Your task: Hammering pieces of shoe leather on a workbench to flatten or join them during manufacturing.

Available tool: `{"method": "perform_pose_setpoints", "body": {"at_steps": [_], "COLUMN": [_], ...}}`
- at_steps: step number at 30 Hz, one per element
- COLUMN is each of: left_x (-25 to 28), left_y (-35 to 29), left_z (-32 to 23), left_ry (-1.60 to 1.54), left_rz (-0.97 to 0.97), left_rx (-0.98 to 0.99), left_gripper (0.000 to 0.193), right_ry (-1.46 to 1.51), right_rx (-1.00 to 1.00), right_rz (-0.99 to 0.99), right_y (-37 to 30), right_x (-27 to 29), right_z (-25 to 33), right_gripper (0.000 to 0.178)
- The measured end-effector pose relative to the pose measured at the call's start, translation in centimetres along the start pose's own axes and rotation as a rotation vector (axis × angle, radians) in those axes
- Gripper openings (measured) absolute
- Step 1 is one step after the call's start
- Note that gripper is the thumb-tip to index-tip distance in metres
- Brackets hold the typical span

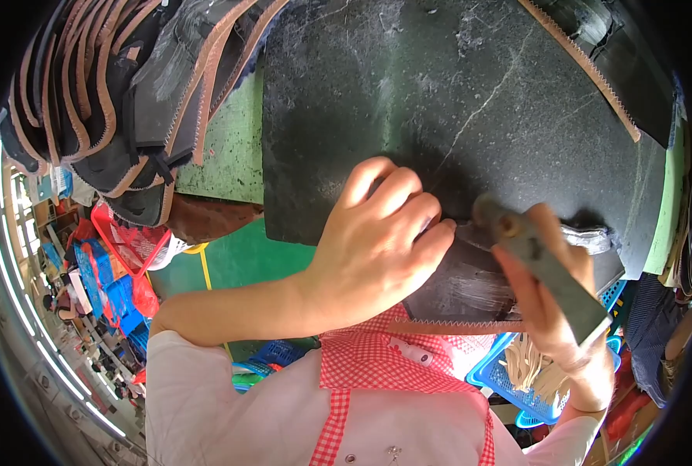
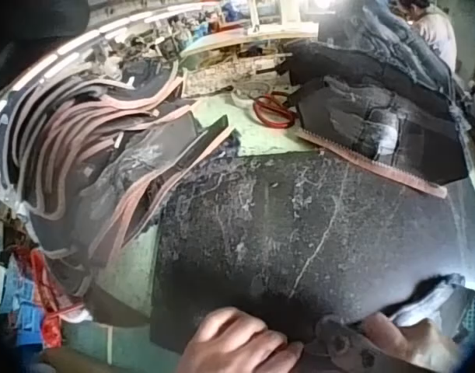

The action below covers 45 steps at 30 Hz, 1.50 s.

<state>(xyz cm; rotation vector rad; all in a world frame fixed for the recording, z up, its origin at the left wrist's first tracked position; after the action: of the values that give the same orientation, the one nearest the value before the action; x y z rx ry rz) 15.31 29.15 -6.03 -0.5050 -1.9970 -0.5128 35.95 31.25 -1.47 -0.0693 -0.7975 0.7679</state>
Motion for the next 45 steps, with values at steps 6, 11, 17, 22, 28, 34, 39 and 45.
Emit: {"method": "perform_pose_setpoints", "body": {"at_steps": [6, 11, 17, 22, 28, 34, 39, 45], "left_x": [0.2, -0.6, -0.5, 0.2, -3.2, 11.0, 16.2, 14.8], "left_y": [-0.3, -0.6, 0.1, 0.1, 1.1, -0.9, -7.1, -2.0], "left_z": [1.4, 1.7, 1.7, 1.5, -2.1, 6.2, 19.1, 13.8], "left_ry": [-0.161, -0.158, -0.107, -0.161, -0.257, -0.478, -0.135, 0.477], "left_rz": [0.013, -0.032, -0.048, -0.023, -0.011, -0.233, -0.494, -0.580], "left_rx": [0.047, 0.058, -0.021, 0.005, -0.260, 0.080, 0.498, 0.417], "left_gripper": [0.020, 0.019, 0.013, 0.021, 0.049, 0.036, 0.045, 0.060], "right_ry": [-0.078, 0.070, 0.018, 0.025, 0.359, 0.218, -0.122, -0.549], "right_rx": [-0.044, 0.011, -0.001, 0.021, -0.280, -0.166, -0.029, 0.009], "right_rz": [0.148, -0.037, 0.211, 0.130, -0.291, -0.868, -0.975, -0.930], "right_y": [-0.3, 0.2, 1.1, 0.3, -1.0, -2.2, 0.9, 6.8], "right_x": [-1.4, 0.4, 0.6, -0.2, 3.5, 15.1, 19.8, 19.0], "right_z": [0.2, 0.8, 1.1, 1.4, -3.7, -6.7, -6.9, -8.3], "right_gripper": [0.011, 0.011, 0.016, 0.018, 0.013, 0.012, 0.025, 0.048]}}
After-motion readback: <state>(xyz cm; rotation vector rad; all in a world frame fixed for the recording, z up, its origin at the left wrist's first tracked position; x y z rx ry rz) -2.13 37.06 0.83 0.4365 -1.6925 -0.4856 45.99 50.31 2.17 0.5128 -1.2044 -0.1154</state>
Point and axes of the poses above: each hand's wrist, its own y-axis towards the middle knuckle, its own x-axis out of the back of the hand, z = x × y, the point moved 2 cm from there along y, towards the middle knuckle, and after that the axes turned 7 degrees about z, right-handed, at the moved point
